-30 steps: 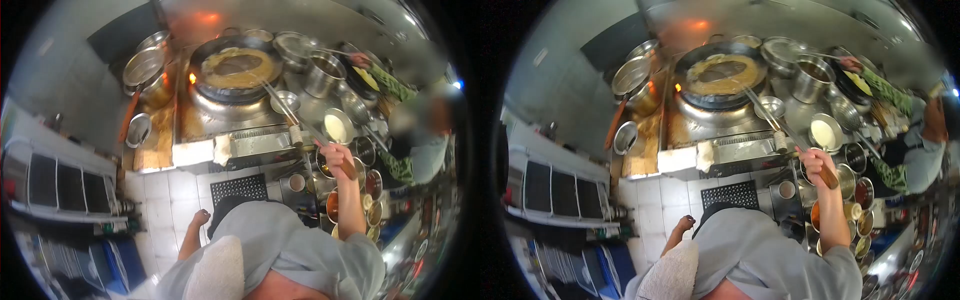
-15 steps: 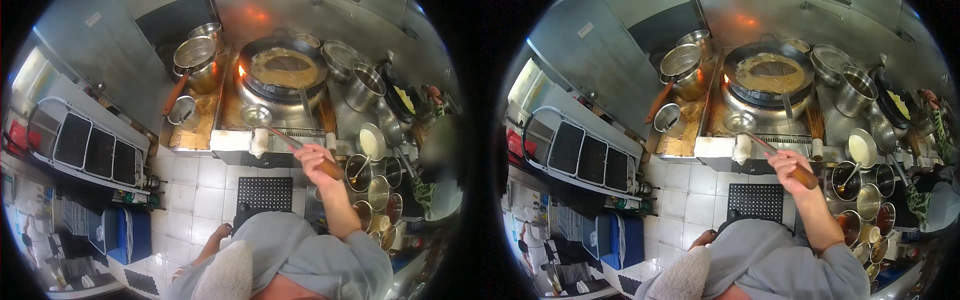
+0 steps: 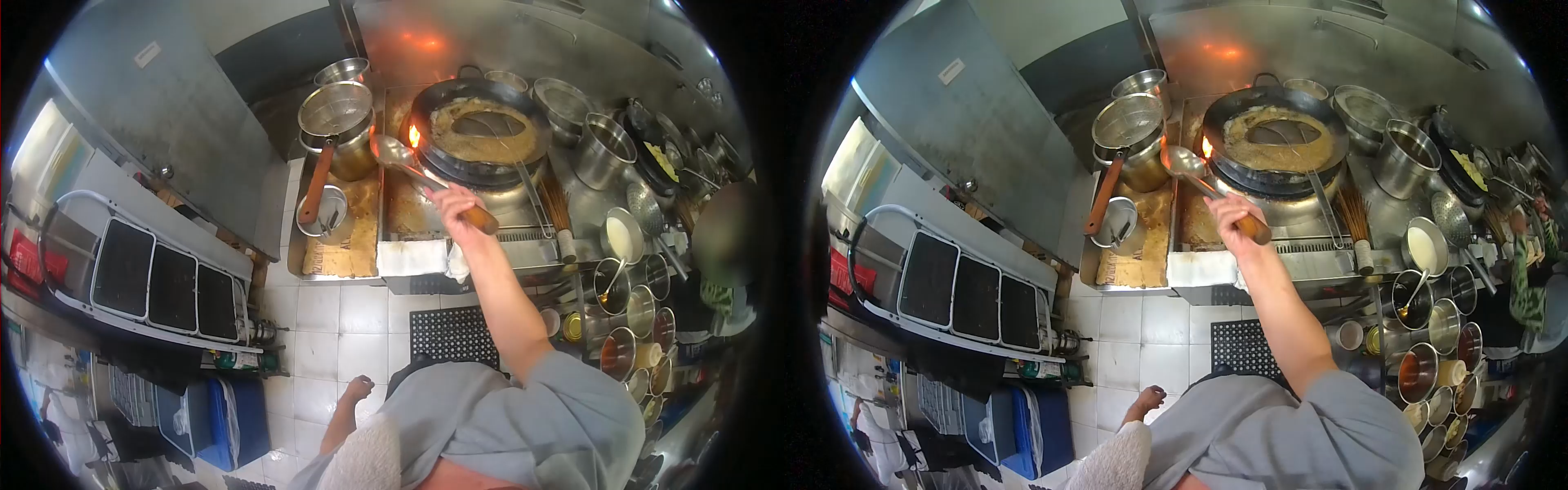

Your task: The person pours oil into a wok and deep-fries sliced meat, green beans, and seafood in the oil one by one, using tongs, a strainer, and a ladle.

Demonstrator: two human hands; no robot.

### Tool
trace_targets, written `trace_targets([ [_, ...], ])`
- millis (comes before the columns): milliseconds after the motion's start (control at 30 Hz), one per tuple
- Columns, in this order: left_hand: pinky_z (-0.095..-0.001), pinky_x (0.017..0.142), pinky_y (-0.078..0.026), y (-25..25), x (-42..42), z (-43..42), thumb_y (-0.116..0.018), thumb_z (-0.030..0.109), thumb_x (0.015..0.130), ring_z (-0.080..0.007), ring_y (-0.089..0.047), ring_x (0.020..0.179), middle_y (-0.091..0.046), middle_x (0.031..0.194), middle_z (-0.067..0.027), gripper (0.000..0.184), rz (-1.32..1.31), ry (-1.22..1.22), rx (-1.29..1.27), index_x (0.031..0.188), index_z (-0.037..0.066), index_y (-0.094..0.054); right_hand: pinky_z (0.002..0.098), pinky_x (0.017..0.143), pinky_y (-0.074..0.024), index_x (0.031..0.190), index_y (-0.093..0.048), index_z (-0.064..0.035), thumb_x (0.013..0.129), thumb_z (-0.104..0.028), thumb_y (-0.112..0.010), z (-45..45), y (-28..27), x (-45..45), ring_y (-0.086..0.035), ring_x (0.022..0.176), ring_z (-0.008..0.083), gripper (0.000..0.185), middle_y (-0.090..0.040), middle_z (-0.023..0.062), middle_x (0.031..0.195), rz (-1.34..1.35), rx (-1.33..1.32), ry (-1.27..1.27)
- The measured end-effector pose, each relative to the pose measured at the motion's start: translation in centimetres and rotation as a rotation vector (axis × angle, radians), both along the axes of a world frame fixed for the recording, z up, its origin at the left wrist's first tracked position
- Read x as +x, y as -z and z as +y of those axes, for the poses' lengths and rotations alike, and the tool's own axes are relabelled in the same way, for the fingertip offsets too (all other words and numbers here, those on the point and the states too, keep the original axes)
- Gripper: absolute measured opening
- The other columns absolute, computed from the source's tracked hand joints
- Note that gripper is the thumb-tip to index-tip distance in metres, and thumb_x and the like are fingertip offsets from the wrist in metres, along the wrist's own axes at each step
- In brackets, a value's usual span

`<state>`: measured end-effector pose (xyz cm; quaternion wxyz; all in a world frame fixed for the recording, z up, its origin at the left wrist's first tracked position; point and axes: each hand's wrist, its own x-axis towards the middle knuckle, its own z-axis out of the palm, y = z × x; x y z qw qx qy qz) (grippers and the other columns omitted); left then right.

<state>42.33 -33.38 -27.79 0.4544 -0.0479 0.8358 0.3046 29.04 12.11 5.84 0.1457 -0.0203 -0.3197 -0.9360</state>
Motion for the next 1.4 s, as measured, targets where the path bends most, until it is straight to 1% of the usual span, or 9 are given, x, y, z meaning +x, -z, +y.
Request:
trace_targets([
  [267, -0.0364, 0.088, -0.048, 0.9, -2.3, -0.2, -0.06, 0.033, 0.077, -0.0303, -0.063, 0.097, -0.066, 0.097, -0.0188, 0.043, 0.127, 0.071, 0.018, 0.11, 0.004, -0.061, 0.0224, 0.042, -0.051, 0.124, -0.023, 0.0182, 0.094, -0.014, -0.04, -2.2, 2.5, -0.7, -0.046, 0.048, 0.0122, 0.047, -0.04, 0.0045, 0.069, 0.068, 0.014, 0.095],
  [600, -0.0374, 0.09, -0.047, -1.8, -0.5, 2.2, -0.061, 0.033, 0.078, -0.0323, -0.061, 0.1, -0.066, 0.1, -0.0191, 0.043, 0.114, 0.326, -0.032, 0.111, 0.005, -0.061, 0.0252, 0.043, -0.0478, 0.126, -0.024, 0.0181, 0.095, -0.014, -0.037, -4.6, 1.3, 5.3, -0.05, 0.05, 0.0141, 0.046, -0.041, 0.0063, 0.072, 0.049, -0.035, 0.009],
  [767, -0.0403, 0.086, -0.048, -0.6, -1.0, 1.9, -0.058, 0.031, 0.079, -0.0352, -0.061, 0.098, -0.065, 0.098, -0.02, 0.04, 0.225, 0.333, 0.04, 0.107, 0.003, -0.061, 0.0202, 0.039, -0.0407, 0.113, -0.039, 0.0086, 0.094, -0.011, -0.041, -3.5, -0.1, 6.9, -0.047, 0.05, 0.0077, 0.028, -0.043, 0.0031, 0.072, -0.082, 0.576, -0.083],
  [933, -0.0375, 0.085, -0.049, -2.4, -1.4, 2.3, -0.058, 0.032, 0.081, -0.0328, -0.062, 0.096, -0.065, 0.101, -0.0199, 0.042, 0.219, 0.329, 0.066, 0.112, 0.003, -0.059, 0.0233, 0.036, -0.039, 0.105, -0.046, -0.0069, 0.088, -0.013, -0.054, -5.6, 0.2, 8.5, -0.046, 0.046, 0.008, 0.02, -0.046, -0.0017, 0.065, -0.256, 1.902, -0.089],
  [1067, -0.0343, 0.082, -0.05, -7.7, -2.5, 6.0, -0.058, 0.021, 0.084, -0.0274, -0.063, 0.096, -0.065, 0.102, -0.0158, 0.037, 0.069, 0.16, 0.346, 0.116, 0.003, -0.056, 0.0257, 0.039, -0.0419, 0.136, -0.031, -0.0022, 0.084, -0.006, -0.058, -8.4, 7.5, 9.6, -0.046, 0.047, 0.0094, 0.059, -0.048, 0.0009, 0.066, -0.32, 2.329, 0.021],
  [1167, -0.0302, 0.081, -0.05, -13.5, -3.5, 11.3, -0.057, 0.009, 0.086, -0.0209, -0.057, 0.103, -0.058, 0.113, -0.0117, 0.05, -0.203, -0.031, 0.793, 0.132, 0.004, -0.039, 0.0411, 0.06, -0.0501, 0.139, -0.022, 0.0024, 0.08, -0.008, -0.058, -11.3, 11.8, 9.8, -0.059, 0.06, 0.0352, 0.07, -0.06, 0.0232, 0.072, -0.32, 2.876, 0.203],
  [1233, -0.0334, 0.081, -0.049, -16.9, -4.0, 13.8, -0.058, 0.006, 0.083, -0.0188, -0.053, 0.105, -0.05, 0.118, -0.0114, 0.064, -0.361, -0.187, 1.066, 0.139, 0.008, -0.026, 0.0459, 0.073, -0.0475, 0.139, -0.02, 0.0063, 0.079, -0.008, -0.059, -13.0, 14.9, 9.5, -0.057, 0.077, 0.0444, 0.073, -0.059, 0.0298, 0.084, -0.24, 3.067, 0.391],
  [1267, -0.0331, 0.082, -0.049, -18.2, -4.4, 14.6, -0.058, 0.004, 0.082, -0.019, -0.052, 0.104, -0.049, 0.118, -0.0112, 0.068, -0.335, -0.148, 1.06, 0.14, 0.008, -0.024, 0.0479, 0.075, -0.0461, 0.138, -0.018, 0.0091, 0.079, -0.008, -0.059, -14.1, 14.3, 9.3, -0.057, 0.085, 0.0439, 0.073, -0.057, 0.0305, 0.09, -0.285, 3.022, 0.198],
  [1400, -0.0326, 0.083, -0.049, -19.6, -4.9, 17.5, -0.059, -0.003, 0.075, -0.0193, -0.051, 0.101, -0.044, 0.115, -0.01, 0.078, -0.174, 0.049, 1.026, 0.14, 0.008, -0.019, 0.0453, 0.08, -0.045, 0.14, -0.018, 0.0045, 0.081, -0.009, -0.059, -14.4, 15.0, 9.6, -0.056, 0.093, 0.0449, 0.072, -0.055, 0.0328, 0.103, -0.352, 2.948, 0.243],
])
